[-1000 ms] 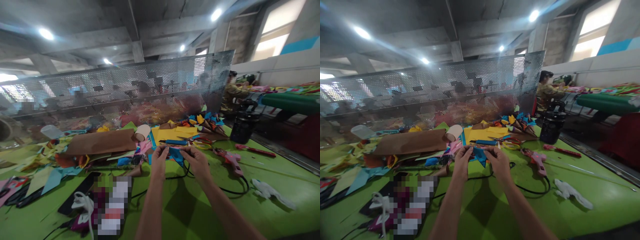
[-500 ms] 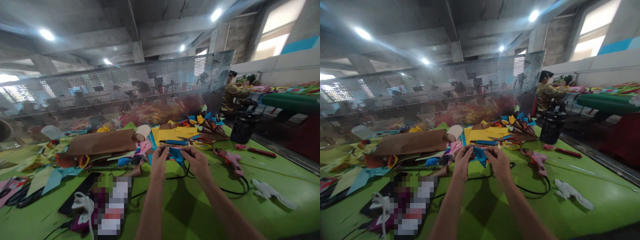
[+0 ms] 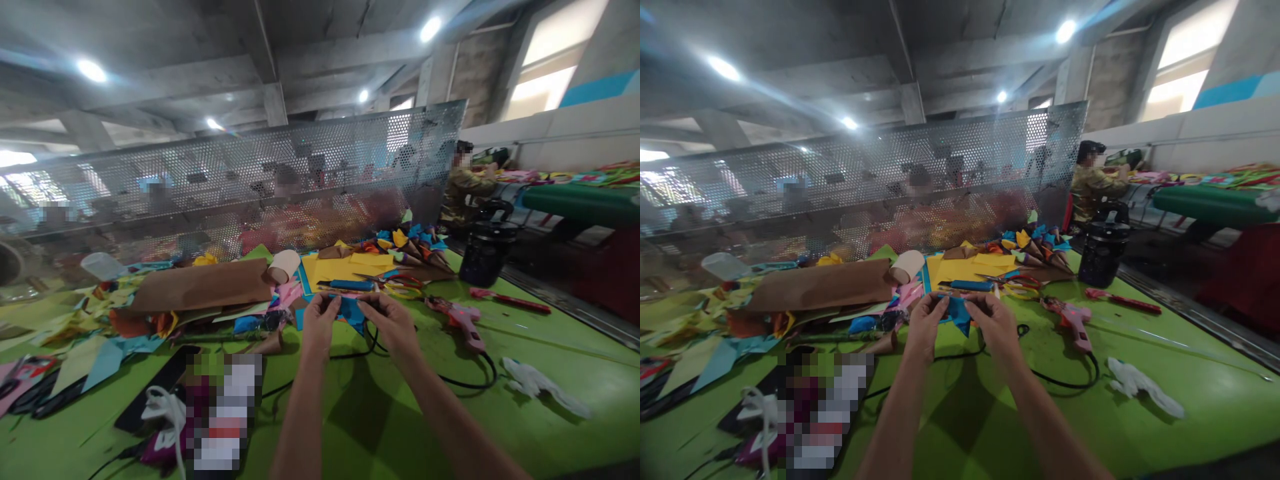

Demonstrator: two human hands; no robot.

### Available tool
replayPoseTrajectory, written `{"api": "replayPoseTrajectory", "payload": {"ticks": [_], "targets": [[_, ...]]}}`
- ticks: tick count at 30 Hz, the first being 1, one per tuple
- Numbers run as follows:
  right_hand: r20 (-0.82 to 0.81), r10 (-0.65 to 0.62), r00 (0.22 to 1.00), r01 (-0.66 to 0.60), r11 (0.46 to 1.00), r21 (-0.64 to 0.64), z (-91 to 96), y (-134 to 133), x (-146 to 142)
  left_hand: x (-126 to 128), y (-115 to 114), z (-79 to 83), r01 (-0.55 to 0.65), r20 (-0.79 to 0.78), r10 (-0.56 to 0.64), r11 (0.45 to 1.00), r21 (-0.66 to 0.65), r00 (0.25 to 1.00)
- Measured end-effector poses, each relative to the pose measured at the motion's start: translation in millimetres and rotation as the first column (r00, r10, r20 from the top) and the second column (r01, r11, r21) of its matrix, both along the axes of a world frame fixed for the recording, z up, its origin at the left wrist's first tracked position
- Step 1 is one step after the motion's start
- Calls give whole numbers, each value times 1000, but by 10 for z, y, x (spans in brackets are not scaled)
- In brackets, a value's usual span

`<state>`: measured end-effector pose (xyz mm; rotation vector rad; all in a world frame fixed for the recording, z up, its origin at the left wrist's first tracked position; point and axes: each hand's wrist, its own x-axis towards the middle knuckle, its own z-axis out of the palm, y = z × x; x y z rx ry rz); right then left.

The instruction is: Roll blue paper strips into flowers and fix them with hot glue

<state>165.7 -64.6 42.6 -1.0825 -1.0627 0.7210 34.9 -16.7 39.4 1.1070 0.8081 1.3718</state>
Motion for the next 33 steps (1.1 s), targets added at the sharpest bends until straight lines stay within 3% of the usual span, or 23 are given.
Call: {"api": "replayPoseTrajectory", "payload": {"ticks": [8,18,26,33], "targets": [[5,-3,1000,3,1000,-10,8,-8,19,10,-6,-9,53,-12,-52,998,16,999],[3,-28,1000,28,1000,-9,4,-14,19,-26,-3,7,-35,-37,36,999,9,999],[-8,-4,1000,4,1000,-11,-18,4,34,-3,-9,-6,50,-13,-50,998,30,999],[16,24,1000,-24,1000,-16,-38,21,24,15,-6,-15,41,-20,-40,998,47,999]]}}
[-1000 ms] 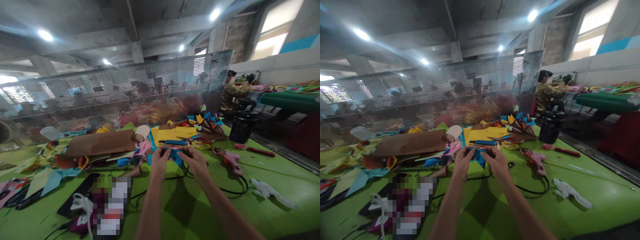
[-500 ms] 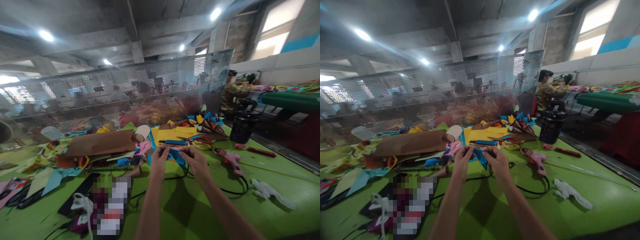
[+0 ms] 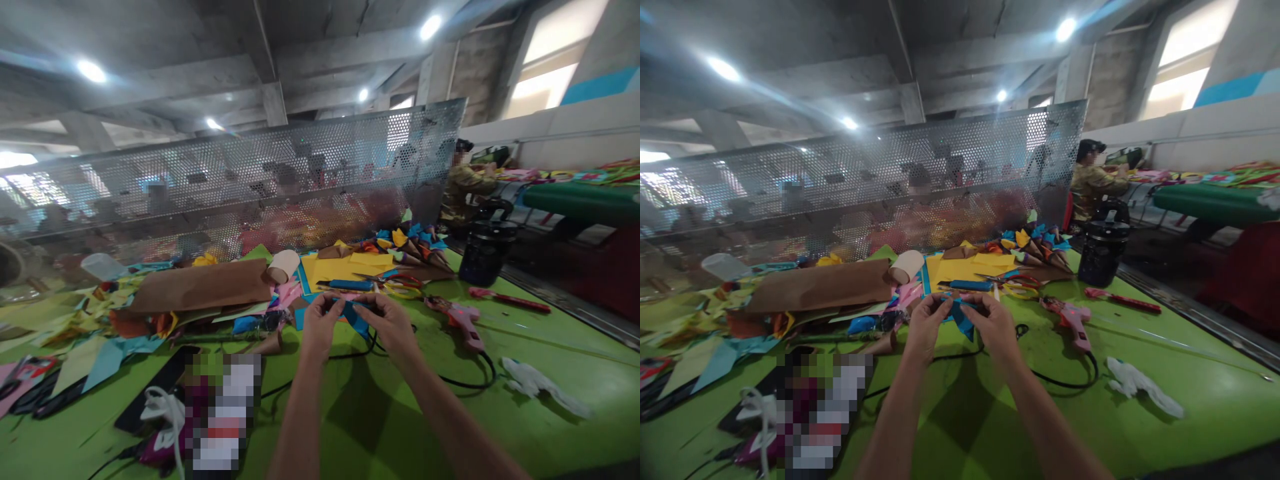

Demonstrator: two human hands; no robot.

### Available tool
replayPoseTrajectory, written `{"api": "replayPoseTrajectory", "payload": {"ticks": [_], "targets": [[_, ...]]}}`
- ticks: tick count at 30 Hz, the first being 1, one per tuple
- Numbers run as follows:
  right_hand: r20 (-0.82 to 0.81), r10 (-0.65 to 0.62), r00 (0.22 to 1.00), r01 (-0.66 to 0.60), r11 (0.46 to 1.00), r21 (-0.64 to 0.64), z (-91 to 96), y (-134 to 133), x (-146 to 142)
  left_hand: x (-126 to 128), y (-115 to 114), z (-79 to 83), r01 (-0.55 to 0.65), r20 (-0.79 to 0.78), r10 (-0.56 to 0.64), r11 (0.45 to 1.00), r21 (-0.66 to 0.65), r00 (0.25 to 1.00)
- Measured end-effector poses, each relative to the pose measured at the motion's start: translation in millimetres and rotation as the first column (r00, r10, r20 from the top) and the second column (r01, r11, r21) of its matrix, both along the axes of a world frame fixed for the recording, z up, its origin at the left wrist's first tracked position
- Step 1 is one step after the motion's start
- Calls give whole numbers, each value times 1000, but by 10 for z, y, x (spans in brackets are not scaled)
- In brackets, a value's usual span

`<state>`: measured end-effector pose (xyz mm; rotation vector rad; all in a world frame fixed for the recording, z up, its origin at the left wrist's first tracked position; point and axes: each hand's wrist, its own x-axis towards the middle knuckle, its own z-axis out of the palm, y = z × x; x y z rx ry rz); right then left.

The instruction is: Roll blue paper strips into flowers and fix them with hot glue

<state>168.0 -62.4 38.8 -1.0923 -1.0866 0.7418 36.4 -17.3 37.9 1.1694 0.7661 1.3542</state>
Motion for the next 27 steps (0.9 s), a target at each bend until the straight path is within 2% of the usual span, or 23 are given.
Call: {"api": "replayPoseTrajectory", "payload": {"ticks": [5,14,27], "targets": [[36,-20,999,20,1000,-3,-1,-13,9,4,-23,15,46,-28,-46,999,-9,999],[85,-24,996,25,1000,-8,15,-24,16,-7,-27,4,58,-46,-58,998,6,997],[69,-41,997,42,999,-16,22,-28,33,-48,17,-6,-21,-15,22,1000,14,1000]]}}
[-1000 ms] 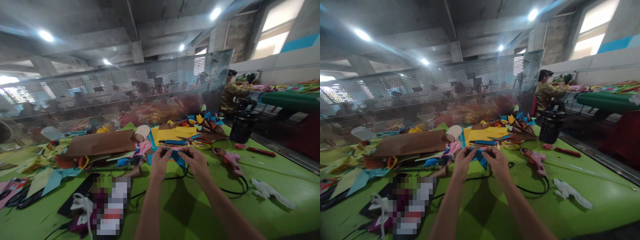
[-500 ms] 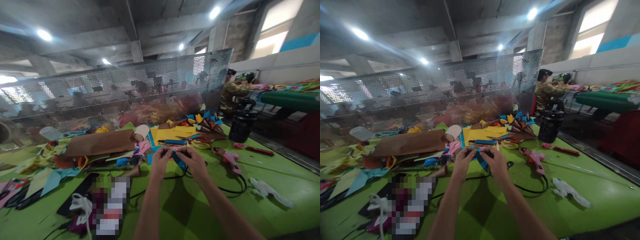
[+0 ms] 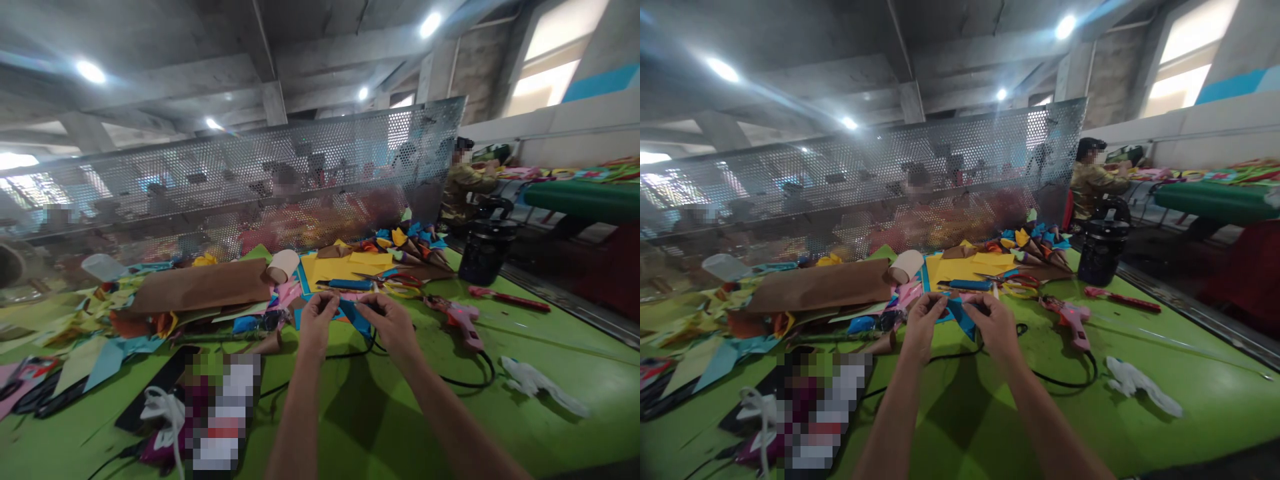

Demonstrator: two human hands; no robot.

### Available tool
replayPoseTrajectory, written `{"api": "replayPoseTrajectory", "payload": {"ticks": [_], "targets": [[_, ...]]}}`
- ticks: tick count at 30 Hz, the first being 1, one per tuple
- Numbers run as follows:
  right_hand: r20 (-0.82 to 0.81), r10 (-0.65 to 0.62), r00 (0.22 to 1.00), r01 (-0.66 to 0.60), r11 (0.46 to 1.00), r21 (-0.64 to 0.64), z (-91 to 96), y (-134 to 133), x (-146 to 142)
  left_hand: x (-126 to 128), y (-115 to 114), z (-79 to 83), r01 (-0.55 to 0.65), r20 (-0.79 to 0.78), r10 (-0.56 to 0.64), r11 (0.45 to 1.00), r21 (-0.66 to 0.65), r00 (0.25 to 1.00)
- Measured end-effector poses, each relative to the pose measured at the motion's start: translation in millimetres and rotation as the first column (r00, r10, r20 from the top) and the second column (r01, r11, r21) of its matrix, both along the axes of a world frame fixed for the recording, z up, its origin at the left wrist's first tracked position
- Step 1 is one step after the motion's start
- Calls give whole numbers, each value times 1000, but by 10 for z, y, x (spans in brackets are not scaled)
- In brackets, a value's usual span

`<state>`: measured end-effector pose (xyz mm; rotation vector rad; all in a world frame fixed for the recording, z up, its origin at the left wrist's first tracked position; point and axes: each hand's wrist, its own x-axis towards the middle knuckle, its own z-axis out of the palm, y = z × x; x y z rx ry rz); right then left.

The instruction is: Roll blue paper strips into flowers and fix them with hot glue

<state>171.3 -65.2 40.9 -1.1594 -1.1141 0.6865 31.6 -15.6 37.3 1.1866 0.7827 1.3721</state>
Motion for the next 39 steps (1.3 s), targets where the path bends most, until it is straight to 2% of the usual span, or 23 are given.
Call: {"api": "replayPoseTrajectory", "payload": {"ticks": [6,14,24,27,33,39], "targets": [[12,-3,1000,3,1000,0,19,-15,-9,1,-7,16,42,-58,-40,998,45,998],[104,-5,995,8,1000,-30,73,38,63,-56,46,21,-45,-36,45,999,7,998],[142,222,965,-210,973,-94,300,268,140,-92,81,14,-103,-60,104,994,25,993],[128,249,960,-236,965,-113,269,305,174,-80,97,-14,-98,-43,97,995,-16,994],[120,196,973,-182,977,-113,106,279,276,21,74,-110,-72,-68,70,997,-37,995],[175,145,974,-132,988,-81,57,238,332,88,12,-94,-81,-73,78,996,-37,994]]}}
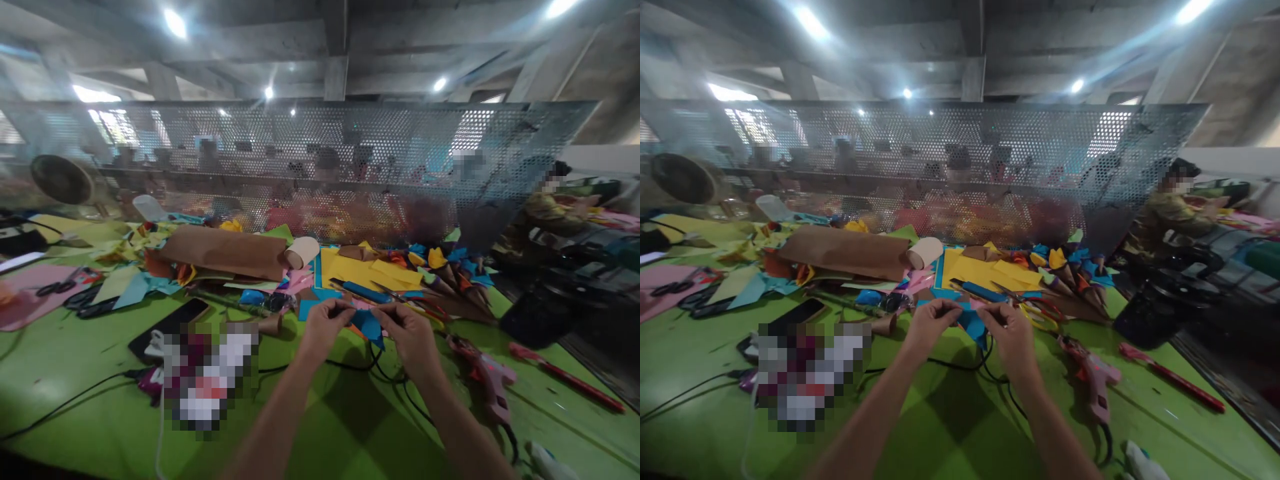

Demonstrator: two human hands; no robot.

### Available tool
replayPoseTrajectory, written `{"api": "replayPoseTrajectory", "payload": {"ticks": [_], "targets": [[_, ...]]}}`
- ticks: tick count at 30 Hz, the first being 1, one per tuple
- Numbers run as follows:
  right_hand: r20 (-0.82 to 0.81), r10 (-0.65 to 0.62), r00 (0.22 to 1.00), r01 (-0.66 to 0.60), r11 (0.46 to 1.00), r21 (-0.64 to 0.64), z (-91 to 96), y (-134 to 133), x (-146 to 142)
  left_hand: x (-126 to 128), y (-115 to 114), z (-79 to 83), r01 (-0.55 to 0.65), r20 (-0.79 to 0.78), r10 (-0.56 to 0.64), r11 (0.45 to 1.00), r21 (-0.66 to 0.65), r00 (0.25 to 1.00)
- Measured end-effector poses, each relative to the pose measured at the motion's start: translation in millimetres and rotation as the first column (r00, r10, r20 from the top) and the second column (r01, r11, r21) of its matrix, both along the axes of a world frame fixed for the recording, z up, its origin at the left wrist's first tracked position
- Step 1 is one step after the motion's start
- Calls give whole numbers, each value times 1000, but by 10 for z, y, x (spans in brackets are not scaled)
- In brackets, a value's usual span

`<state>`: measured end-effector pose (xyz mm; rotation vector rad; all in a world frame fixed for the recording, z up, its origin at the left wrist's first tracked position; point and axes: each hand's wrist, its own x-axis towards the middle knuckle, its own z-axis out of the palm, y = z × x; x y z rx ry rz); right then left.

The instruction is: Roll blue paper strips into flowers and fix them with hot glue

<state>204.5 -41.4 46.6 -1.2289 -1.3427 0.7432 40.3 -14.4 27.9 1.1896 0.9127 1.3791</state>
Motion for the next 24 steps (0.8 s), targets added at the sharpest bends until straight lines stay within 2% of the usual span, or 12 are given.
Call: {"api": "replayPoseTrajectory", "payload": {"ticks": [6,9,15,20,24], "targets": [[62,-8,998,6,1000,30,8,0,0,11,-12,16,4,-13,-4,1000,-25,1000],[71,-4,997,1,999,38,7,-4,1,3,-24,30,11,-53,-11,1000,8,999],[-60,69,996,-70,998,-5,-37,15,-34,-44,-26,68,-66,-209,94,988,137,973],[-73,160,984,-163,985,-46,-54,38,-48,-41,-17,49,-56,-209,85,989,138,974],[-97,127,987,-133,990,-52,-83,59,-29,-65,-8,23,-35,-239,78,984,177,968]]}}
